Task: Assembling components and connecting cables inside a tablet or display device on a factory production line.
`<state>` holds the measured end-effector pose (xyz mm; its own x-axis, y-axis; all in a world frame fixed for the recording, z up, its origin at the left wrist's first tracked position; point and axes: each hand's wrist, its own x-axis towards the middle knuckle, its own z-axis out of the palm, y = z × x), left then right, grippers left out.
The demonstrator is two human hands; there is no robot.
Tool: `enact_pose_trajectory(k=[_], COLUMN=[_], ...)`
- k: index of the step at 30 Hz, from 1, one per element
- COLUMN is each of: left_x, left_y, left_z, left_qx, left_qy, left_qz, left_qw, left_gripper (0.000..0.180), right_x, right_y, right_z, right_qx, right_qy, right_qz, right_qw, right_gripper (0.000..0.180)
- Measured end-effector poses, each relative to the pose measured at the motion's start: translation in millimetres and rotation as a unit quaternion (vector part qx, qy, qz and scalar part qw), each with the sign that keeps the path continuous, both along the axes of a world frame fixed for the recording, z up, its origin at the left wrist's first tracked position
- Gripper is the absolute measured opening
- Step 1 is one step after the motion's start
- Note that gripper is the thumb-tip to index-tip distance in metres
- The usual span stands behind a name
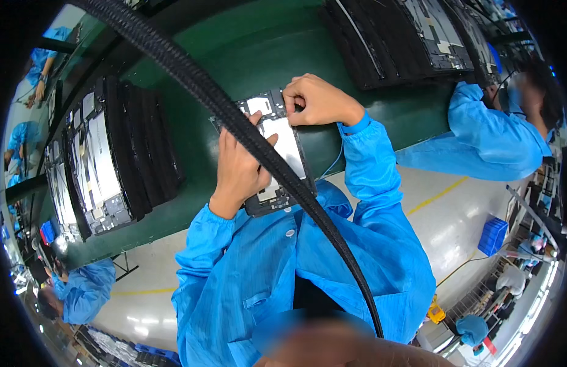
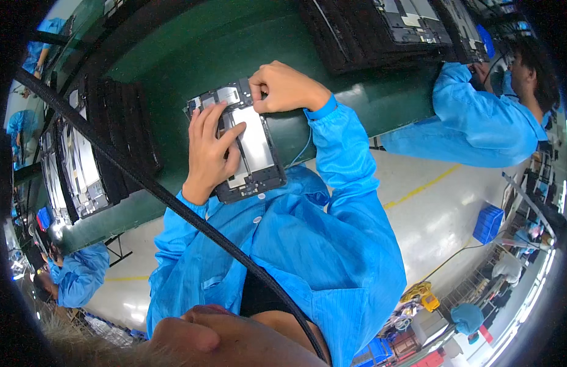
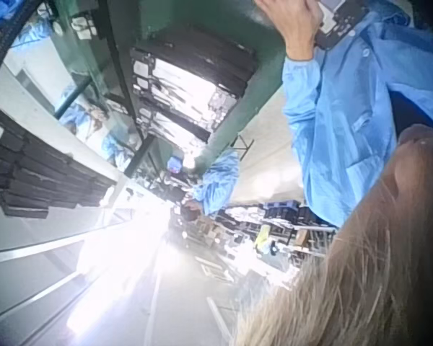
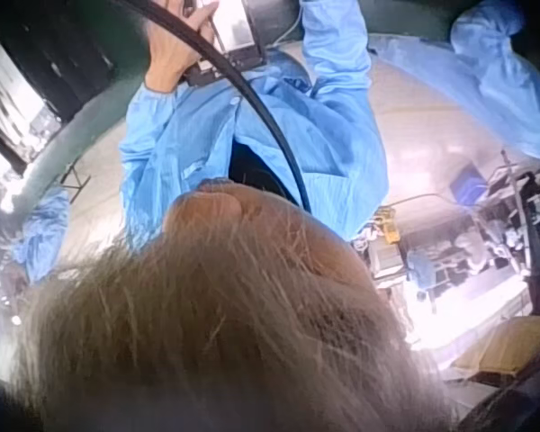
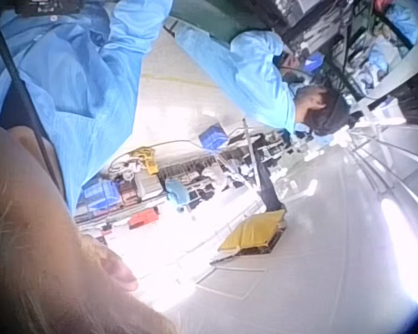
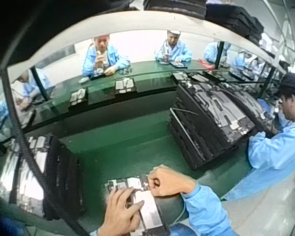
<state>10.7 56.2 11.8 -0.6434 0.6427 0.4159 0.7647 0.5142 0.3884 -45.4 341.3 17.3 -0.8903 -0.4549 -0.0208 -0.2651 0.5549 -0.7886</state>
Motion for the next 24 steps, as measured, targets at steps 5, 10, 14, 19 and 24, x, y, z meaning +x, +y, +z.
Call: enact_pose_trajectory(k=[5, 10, 14, 19, 24], left_x=[-6.3, -10.3, -9.1, -9.4, -7.7], left_y=[-4.8, -11.7, -4.7, 12.7, 19.1], left_z=[4.8, 3.4, 2.6, 0.4, 0.2], left_qx=[-0.007, 0.008, 0.038, 0.020, -0.025], left_qy=[-0.019, -0.007, -0.002, -0.005, -0.009], left_qz=[0.005, -0.003, -0.011, 0.002, 0.025], left_qw=[1.000, 1.000, 0.999, 1.000, 0.999], left_gripper=[0.019, 0.014, 0.016, 0.027, 0.039], right_x=[0.9, 1.3, 2.5, 0.9, 1.6], right_y=[1.3, 0.6, 1.0, 0.4, 0.2], right_z=[-0.9, -1.1, 1.3, -0.3, -4.6], right_qx=[0.000, -0.006, 0.003, -0.014, -0.032], right_qy=[-0.005, -0.001, -0.001, -0.032, -0.021], right_qz=[-0.002, -0.004, -0.009, -0.008, -0.006], right_qw=[1.000, 1.000, 1.000, 0.999, 0.999], right_gripper=[0.018, 0.018, 0.018, 0.018, 0.019])
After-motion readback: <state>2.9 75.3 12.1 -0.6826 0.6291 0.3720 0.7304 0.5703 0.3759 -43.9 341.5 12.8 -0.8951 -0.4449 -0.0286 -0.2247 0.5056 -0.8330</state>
